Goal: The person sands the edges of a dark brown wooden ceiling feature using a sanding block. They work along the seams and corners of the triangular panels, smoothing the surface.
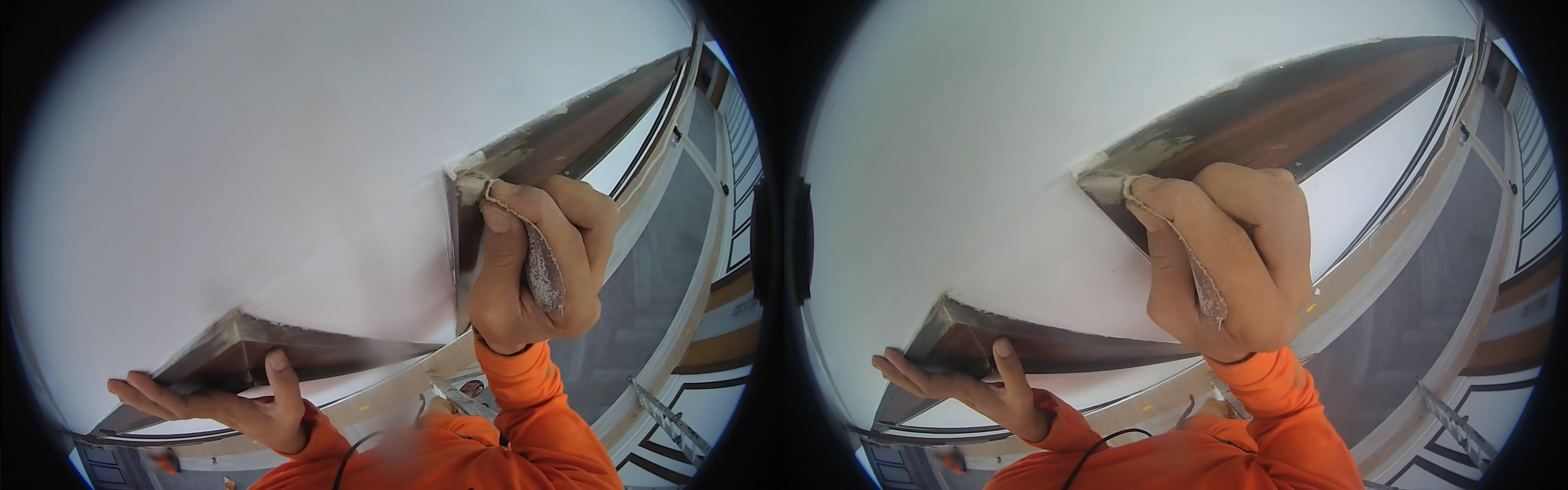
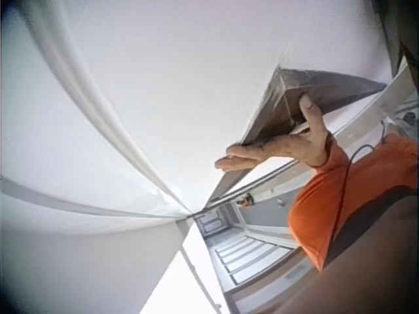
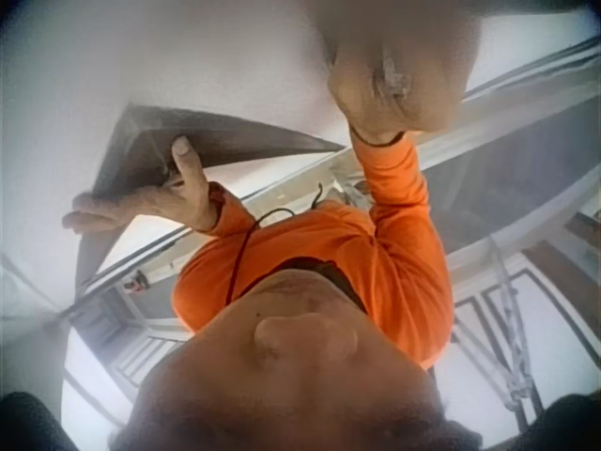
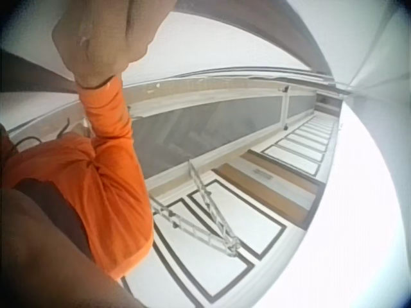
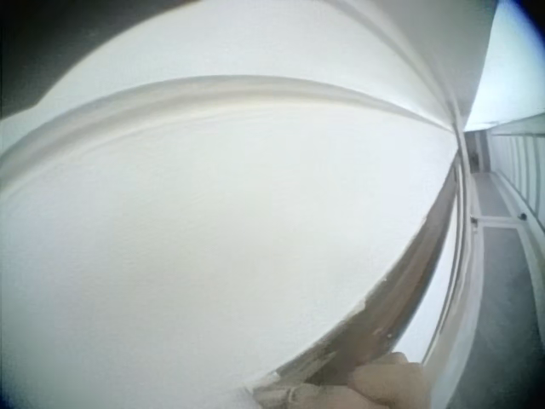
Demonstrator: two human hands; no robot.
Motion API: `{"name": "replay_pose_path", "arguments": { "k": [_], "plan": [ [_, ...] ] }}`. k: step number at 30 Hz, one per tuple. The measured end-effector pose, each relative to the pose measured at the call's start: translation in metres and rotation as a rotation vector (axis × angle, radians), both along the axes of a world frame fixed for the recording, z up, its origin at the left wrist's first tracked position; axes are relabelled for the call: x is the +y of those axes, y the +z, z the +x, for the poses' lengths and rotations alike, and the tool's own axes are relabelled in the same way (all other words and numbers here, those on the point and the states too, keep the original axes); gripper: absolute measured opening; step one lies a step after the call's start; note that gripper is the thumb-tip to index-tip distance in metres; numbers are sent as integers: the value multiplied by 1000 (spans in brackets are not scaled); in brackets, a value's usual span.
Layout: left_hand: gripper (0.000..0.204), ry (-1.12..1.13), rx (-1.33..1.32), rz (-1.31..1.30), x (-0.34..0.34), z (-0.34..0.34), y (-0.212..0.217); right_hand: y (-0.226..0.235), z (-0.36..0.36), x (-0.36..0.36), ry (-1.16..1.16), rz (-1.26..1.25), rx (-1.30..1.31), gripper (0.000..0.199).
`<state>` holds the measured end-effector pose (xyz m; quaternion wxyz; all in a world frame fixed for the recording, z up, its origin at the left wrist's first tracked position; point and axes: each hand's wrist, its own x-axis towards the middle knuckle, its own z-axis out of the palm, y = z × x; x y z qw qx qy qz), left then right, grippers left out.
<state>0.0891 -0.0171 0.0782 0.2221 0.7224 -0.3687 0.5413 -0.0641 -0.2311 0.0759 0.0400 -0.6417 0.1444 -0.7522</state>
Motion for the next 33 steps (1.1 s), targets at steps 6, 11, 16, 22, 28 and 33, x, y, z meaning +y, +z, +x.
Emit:
{"name": "replay_pose_path", "arguments": {
  "k": [6,11,16,22,28,33],
  "plan": [
    [109,37,-5,-21,3,4,-1,-2,4,4,-1,-16,11,22],
    [110,28,23,-20,5,5,-3,5,10,5,11,-98,-6,23],
    [111,21,27,-17,9,10,-4,3,13,10,8,-49,-3,23],
    [112,21,22,1,8,7,-1,8,11,3,-4,-116,-2,22],
    [113,42,-3,13,8,7,-1,-3,8,3,3,-37,-19,21],
    [125,67,4,-12,16,17,-6,-6,5,0,-1,-103,45,21]
  ]
}}
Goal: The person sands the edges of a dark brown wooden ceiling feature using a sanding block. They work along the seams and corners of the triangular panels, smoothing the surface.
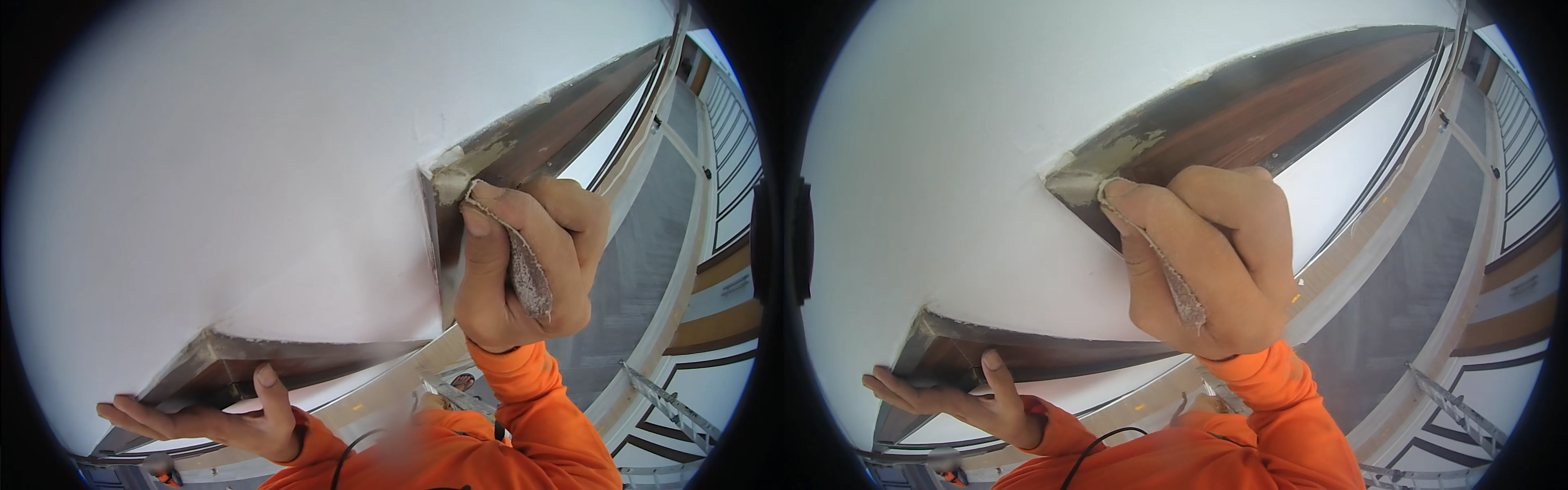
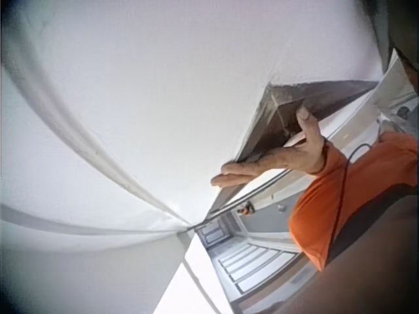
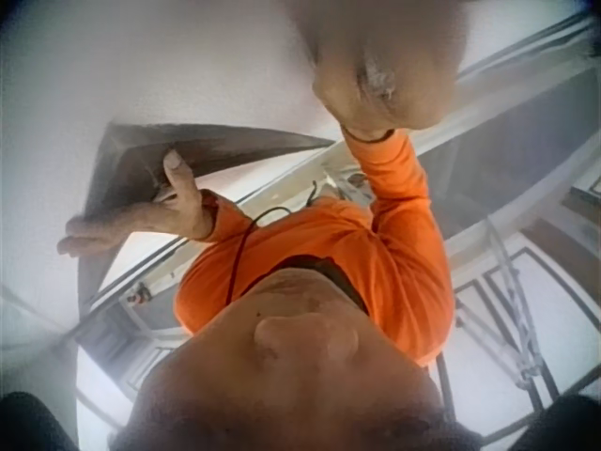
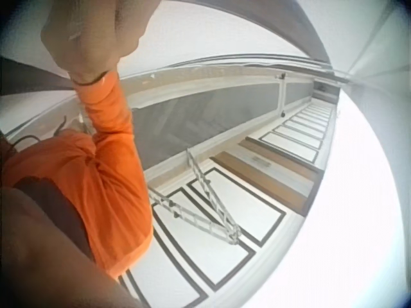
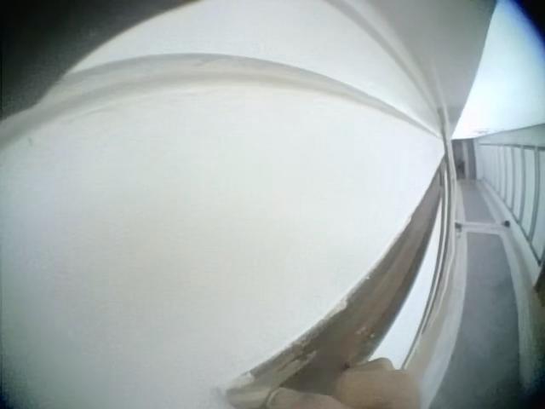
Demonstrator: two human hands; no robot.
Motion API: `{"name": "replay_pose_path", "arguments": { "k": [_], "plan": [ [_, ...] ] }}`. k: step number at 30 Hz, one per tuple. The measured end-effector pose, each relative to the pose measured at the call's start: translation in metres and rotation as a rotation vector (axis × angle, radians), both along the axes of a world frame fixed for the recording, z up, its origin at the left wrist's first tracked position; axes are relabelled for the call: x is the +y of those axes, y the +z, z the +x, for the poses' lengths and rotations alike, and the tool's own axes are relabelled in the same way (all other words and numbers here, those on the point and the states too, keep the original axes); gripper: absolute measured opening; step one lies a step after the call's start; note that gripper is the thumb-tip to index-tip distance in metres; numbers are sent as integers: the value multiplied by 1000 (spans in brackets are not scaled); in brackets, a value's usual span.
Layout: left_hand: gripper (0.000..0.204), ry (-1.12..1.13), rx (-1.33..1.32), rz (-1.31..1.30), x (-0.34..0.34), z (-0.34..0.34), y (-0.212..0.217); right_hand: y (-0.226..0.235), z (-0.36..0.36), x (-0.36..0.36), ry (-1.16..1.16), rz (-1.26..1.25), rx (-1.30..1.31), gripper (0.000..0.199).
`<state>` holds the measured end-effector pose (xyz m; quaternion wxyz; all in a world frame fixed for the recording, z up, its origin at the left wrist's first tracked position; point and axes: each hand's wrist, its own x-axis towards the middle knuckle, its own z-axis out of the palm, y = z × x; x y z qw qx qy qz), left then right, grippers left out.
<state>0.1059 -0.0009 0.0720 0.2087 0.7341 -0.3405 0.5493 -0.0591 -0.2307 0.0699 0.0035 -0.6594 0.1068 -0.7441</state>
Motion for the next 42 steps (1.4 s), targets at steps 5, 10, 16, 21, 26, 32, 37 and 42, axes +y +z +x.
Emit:
{"name": "replay_pose_path", "arguments": {
  "k": [5,10,16,21,26,32,37,42],
  "plan": [
    [124,-21,-1,-11,-1,1,-1,10,6,4,7,-16,-30,22],
    [120,-38,-4,-4,0,0,0,10,9,7,3,5,-44,21],
    [111,-50,18,-1,-4,-6,4,6,9,8,-17,52,-64,20],
    [109,-98,24,-18,-5,-6,5,16,5,13,-34,43,-26,19],
    [107,-78,28,-13,-5,-8,5,17,8,7,-15,-6,-68,19],
    [105,-80,9,-9,-7,-9,4,9,4,6,-30,57,-70,22],
    [104,-93,-19,-5,-8,-5,4,4,10,4,-10,40,-140,39],
    [112,-73,-8,0,-2,-2,2,4,7,6,-48,35,-84,21]
  ]
}}
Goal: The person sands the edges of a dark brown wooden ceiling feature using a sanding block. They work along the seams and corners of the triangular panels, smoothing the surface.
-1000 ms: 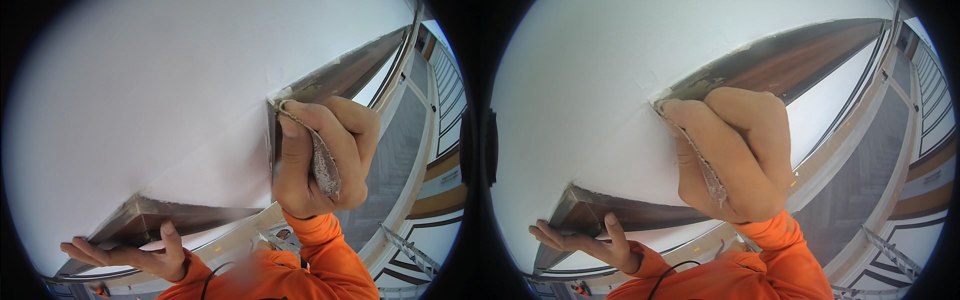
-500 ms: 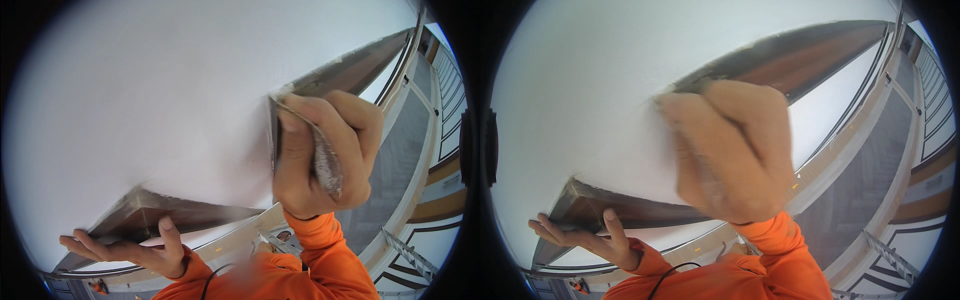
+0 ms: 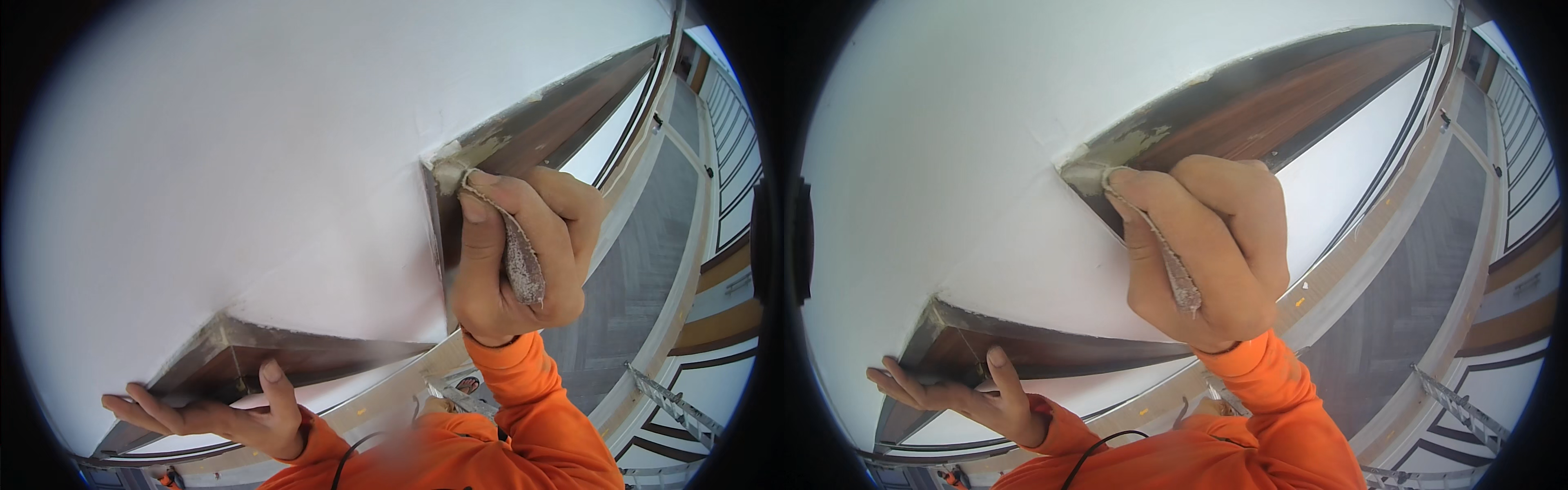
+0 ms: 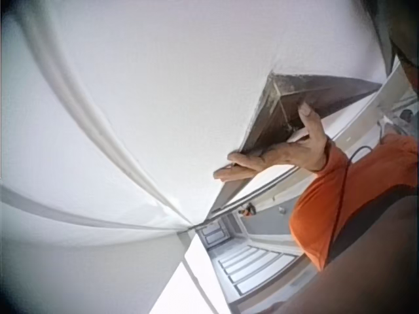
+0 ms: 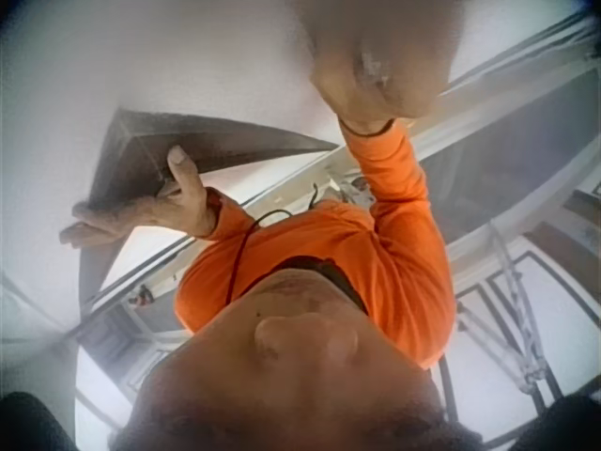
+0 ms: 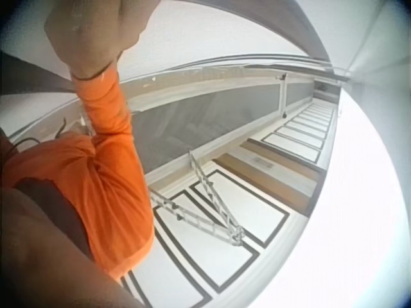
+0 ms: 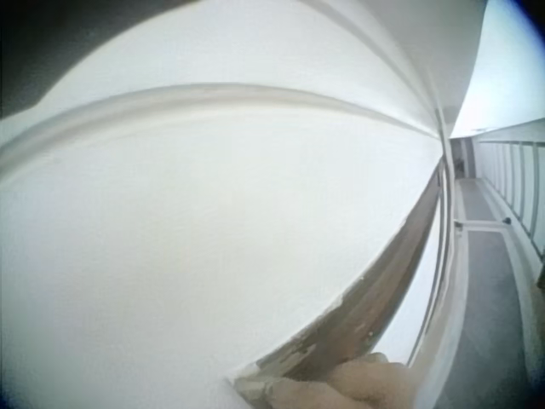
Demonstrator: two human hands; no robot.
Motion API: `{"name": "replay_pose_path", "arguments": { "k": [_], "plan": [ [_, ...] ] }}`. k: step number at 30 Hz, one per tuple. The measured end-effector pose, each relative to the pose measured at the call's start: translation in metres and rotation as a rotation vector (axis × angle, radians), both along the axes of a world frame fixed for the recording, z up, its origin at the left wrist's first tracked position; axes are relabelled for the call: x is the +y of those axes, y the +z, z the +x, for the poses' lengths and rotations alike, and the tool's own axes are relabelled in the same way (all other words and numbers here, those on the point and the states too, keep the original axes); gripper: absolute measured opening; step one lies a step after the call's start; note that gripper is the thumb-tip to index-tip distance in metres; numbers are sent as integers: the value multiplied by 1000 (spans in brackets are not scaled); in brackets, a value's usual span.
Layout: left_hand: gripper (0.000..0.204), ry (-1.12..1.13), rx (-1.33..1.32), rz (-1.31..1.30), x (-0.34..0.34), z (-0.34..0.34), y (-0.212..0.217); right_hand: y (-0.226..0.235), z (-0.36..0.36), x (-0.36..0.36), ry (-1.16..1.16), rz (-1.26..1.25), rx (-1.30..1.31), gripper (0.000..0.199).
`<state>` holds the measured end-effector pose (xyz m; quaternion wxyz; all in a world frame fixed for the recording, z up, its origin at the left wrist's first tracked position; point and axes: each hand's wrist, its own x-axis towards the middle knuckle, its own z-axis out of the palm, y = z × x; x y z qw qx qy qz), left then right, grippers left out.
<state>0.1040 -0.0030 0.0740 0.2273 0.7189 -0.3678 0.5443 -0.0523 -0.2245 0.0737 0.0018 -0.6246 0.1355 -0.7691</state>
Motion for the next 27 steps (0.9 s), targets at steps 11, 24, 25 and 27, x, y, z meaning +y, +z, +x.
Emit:
{"name": "replay_pose_path", "arguments": {
  "k": [11,24,25,27],
  "plan": [
    [104,-28,-10,-18,-9,-8,5,15,-3,1,30,2,-6,20],
    [109,54,-15,-3,-2,-1,3,5,-15,-14,172,83,-1,14],
    [110,56,-13,2,-2,-2,3,1,-19,-14,247,211,-69,13],
    [110,60,-9,11,-3,-3,3,0,-22,-16,394,327,-205,13]
  ]
}}
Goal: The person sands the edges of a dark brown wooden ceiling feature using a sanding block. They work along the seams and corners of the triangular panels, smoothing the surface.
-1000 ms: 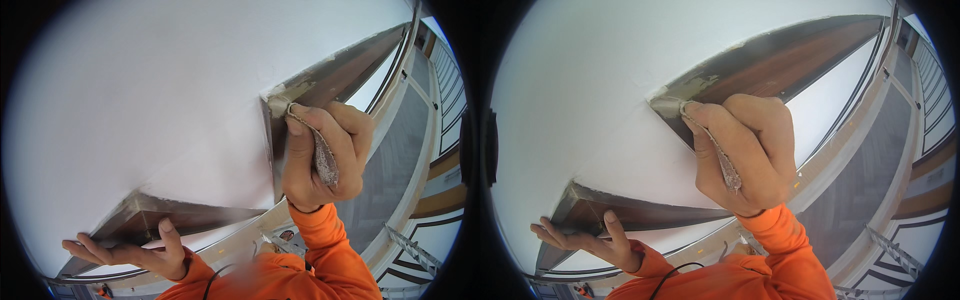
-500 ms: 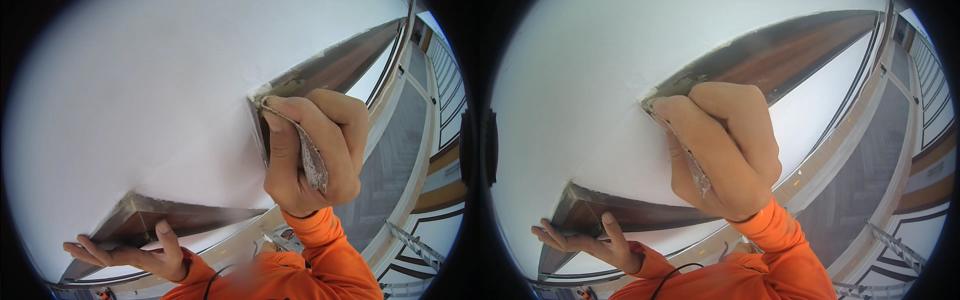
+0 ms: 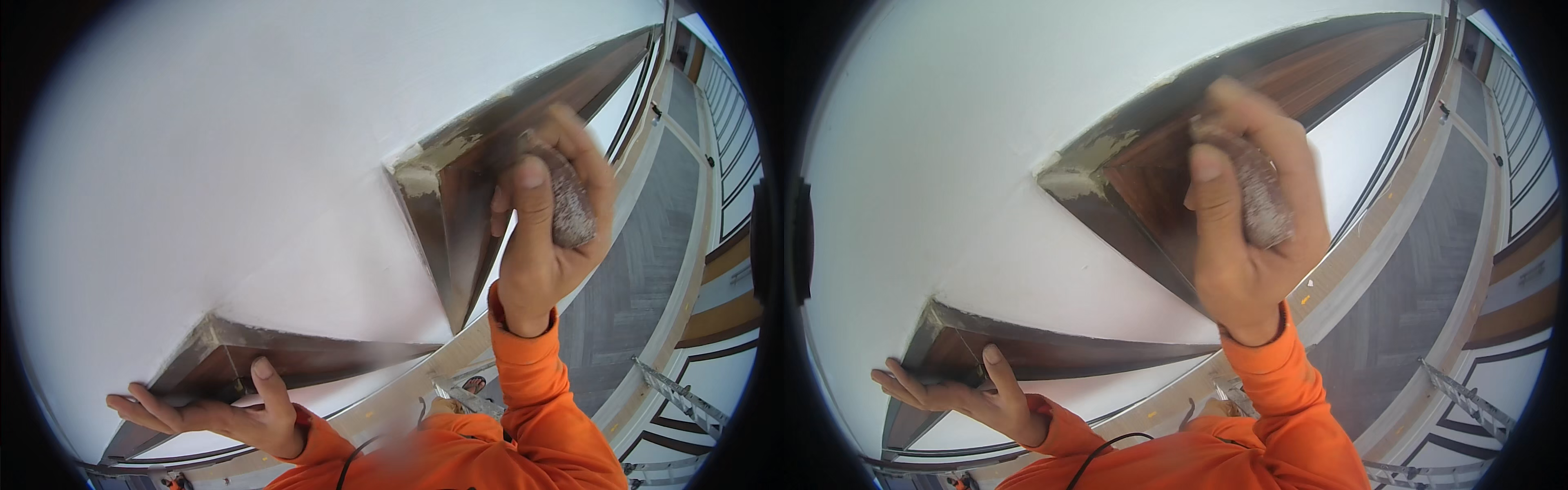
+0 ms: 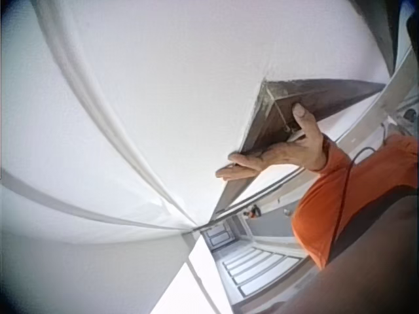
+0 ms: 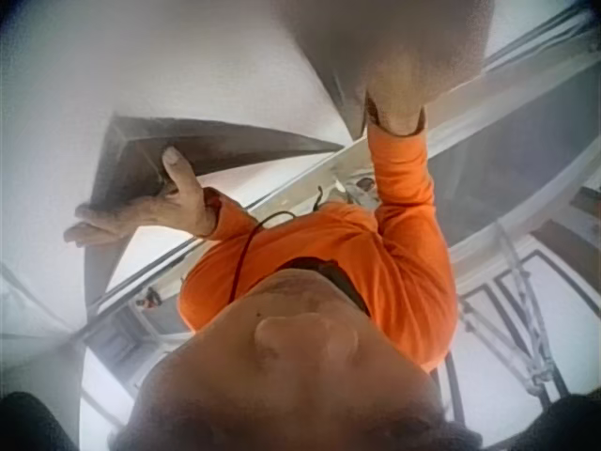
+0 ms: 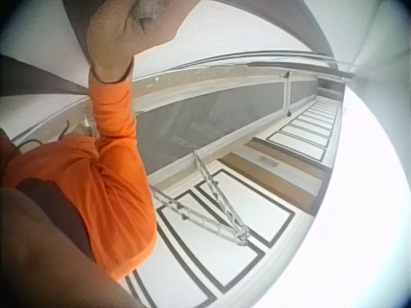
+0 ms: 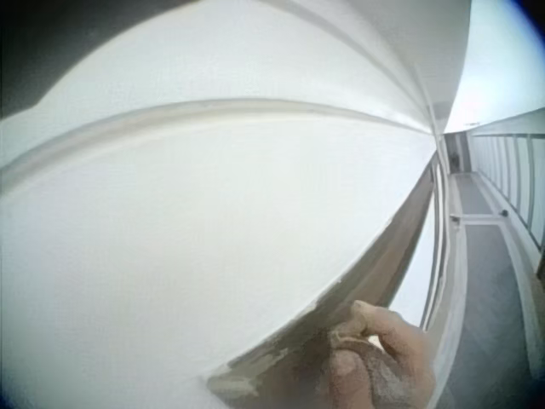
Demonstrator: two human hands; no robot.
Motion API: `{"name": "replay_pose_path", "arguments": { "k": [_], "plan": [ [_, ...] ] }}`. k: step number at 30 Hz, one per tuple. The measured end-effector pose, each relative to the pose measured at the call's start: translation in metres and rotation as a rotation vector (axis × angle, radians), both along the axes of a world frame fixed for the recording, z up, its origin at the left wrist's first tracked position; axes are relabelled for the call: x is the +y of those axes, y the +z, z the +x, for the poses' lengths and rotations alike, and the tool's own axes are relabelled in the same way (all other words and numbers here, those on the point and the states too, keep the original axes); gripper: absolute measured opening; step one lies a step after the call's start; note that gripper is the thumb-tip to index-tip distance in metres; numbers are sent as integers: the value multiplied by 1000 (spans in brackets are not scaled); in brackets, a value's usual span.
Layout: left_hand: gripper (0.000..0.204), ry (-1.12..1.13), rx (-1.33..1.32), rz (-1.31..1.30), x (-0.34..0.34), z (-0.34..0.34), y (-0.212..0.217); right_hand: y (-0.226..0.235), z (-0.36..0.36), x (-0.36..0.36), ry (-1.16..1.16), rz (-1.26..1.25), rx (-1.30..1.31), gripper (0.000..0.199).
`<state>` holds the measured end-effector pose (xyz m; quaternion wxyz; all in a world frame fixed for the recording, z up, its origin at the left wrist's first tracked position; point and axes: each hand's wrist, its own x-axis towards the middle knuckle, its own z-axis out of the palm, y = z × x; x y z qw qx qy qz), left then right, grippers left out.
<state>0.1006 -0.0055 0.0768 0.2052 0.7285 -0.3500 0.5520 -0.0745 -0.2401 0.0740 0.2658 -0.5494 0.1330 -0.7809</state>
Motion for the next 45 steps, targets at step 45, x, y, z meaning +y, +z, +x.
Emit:
{"name": "replay_pose_path", "arguments": {
  "k": [45],
  "plan": [
    [101,-96,12,-57,-5,-7,5,44,6,-8,-337,-532,292,25]
  ]
}}
